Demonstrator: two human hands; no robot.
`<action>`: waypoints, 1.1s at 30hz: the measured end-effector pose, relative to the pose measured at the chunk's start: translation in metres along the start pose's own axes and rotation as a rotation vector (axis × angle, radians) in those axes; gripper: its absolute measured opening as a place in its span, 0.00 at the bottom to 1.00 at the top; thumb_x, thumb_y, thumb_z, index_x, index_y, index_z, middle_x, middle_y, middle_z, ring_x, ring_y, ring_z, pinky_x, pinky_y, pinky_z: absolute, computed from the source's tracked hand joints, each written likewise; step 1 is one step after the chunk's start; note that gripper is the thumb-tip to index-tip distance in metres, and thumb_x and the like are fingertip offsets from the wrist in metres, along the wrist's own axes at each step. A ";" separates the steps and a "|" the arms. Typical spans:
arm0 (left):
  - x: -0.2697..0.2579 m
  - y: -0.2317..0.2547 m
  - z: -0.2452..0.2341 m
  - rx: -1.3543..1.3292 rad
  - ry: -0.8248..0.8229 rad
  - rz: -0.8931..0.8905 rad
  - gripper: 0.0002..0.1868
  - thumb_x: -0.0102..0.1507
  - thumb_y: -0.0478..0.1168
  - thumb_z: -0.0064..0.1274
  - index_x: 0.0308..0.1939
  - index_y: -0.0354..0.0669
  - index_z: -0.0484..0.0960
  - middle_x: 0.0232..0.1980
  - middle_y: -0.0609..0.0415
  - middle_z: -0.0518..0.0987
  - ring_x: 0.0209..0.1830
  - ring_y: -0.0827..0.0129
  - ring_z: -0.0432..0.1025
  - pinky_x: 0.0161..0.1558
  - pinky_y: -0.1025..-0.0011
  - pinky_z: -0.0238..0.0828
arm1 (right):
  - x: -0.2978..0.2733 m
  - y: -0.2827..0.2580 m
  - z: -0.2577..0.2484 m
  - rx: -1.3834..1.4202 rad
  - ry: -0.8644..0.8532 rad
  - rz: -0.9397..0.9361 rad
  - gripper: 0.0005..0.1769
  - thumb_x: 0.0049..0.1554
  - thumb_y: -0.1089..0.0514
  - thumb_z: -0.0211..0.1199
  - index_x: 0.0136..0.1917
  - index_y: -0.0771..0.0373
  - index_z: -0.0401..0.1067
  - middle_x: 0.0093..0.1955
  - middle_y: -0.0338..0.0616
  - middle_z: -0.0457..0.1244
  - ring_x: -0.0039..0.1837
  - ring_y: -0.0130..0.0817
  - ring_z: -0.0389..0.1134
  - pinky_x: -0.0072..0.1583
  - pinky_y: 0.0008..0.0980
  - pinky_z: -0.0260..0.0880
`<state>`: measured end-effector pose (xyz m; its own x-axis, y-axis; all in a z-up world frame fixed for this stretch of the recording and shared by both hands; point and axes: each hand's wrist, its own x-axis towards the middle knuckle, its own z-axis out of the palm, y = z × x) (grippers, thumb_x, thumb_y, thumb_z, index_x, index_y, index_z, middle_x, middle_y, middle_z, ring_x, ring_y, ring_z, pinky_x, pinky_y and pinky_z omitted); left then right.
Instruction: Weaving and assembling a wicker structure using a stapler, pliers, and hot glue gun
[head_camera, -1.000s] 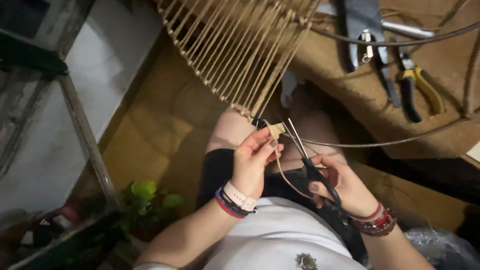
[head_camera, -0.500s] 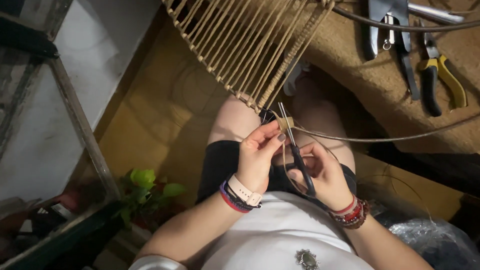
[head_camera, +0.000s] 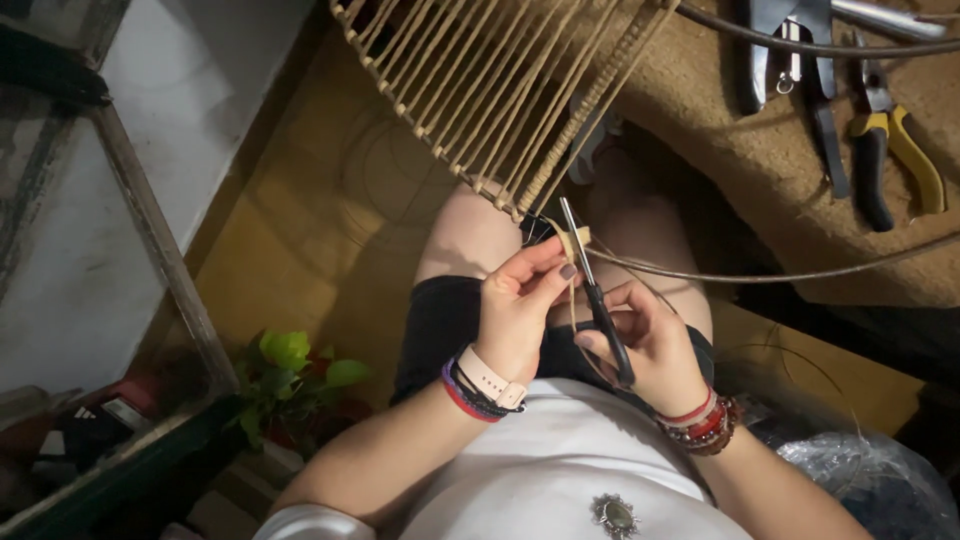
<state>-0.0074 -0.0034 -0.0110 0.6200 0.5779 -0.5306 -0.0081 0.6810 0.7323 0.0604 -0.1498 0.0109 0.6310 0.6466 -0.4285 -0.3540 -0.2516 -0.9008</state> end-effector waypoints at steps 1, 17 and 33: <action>0.000 0.001 0.001 -0.010 -0.005 -0.004 0.19 0.62 0.31 0.63 0.58 0.36 0.83 0.45 0.49 0.85 0.40 0.66 0.82 0.43 0.71 0.84 | 0.001 -0.004 0.000 0.020 -0.003 0.010 0.21 0.49 0.67 0.74 0.52 0.72 0.68 0.21 0.48 0.63 0.17 0.31 0.63 0.19 0.21 0.60; -0.023 0.047 -0.002 0.416 -0.017 0.331 0.11 0.60 0.36 0.65 0.46 0.41 0.86 0.34 0.58 0.79 0.31 0.77 0.72 0.37 0.80 0.73 | -0.035 -0.105 -0.114 -1.168 0.509 -0.163 0.23 0.61 0.54 0.72 0.64 0.62 0.67 0.51 0.44 0.73 0.53 0.39 0.75 0.52 0.39 0.71; -0.067 0.065 0.145 0.713 -0.771 0.593 0.06 0.66 0.35 0.57 0.47 0.43 0.85 0.39 0.55 0.84 0.35 0.73 0.73 0.41 0.77 0.73 | 0.019 -0.128 -0.179 -1.169 0.725 -0.699 0.21 0.64 0.73 0.52 0.70 0.76 0.63 0.72 0.61 0.55 0.67 0.64 0.64 0.60 0.54 0.73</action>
<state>0.0640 -0.0633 0.1342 0.9742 0.1304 0.1844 -0.1658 -0.1414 0.9760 0.2413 -0.2341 0.1051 0.7462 0.4820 0.4592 0.6474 -0.6862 -0.3317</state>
